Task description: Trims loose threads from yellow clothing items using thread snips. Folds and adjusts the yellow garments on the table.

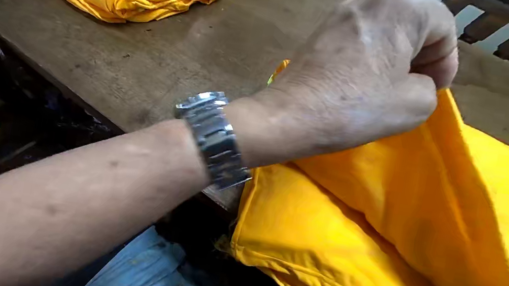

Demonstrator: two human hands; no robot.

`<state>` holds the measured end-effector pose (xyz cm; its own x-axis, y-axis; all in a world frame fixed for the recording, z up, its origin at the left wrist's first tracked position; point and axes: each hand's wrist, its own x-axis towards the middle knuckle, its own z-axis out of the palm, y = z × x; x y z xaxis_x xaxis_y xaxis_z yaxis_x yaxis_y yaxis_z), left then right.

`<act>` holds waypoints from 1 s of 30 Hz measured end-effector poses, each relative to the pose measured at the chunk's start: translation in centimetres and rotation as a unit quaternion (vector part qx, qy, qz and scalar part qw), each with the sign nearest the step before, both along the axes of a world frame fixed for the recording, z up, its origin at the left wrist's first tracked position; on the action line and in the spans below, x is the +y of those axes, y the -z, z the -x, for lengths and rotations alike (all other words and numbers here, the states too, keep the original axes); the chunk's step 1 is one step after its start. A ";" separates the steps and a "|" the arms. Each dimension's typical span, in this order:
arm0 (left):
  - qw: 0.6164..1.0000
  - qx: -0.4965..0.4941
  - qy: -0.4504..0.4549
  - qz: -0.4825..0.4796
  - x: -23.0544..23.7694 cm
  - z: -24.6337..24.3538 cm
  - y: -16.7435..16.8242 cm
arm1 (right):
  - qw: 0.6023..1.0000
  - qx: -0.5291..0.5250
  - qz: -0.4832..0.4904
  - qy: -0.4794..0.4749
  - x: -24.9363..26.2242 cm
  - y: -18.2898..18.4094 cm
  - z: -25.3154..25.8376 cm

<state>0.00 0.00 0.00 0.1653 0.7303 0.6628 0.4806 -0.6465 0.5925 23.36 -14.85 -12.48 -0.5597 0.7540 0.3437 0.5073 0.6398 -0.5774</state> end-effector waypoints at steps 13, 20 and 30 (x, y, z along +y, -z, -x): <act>0.997 0.047 -0.041 -0.048 1.7 0.1 9.4 | 0.987 -0.103 -0.091 0.079 3.3 -1.0 -1.6; 0.976 0.213 0.046 0.016 -10.7 0.3 9.2 | 1.000 0.004 0.021 -0.004 4.8 -3.1 -2.5; 0.952 0.292 -0.084 -0.026 -12.8 -0.2 8.7 | 0.999 0.026 0.004 0.033 4.7 -4.9 -1.4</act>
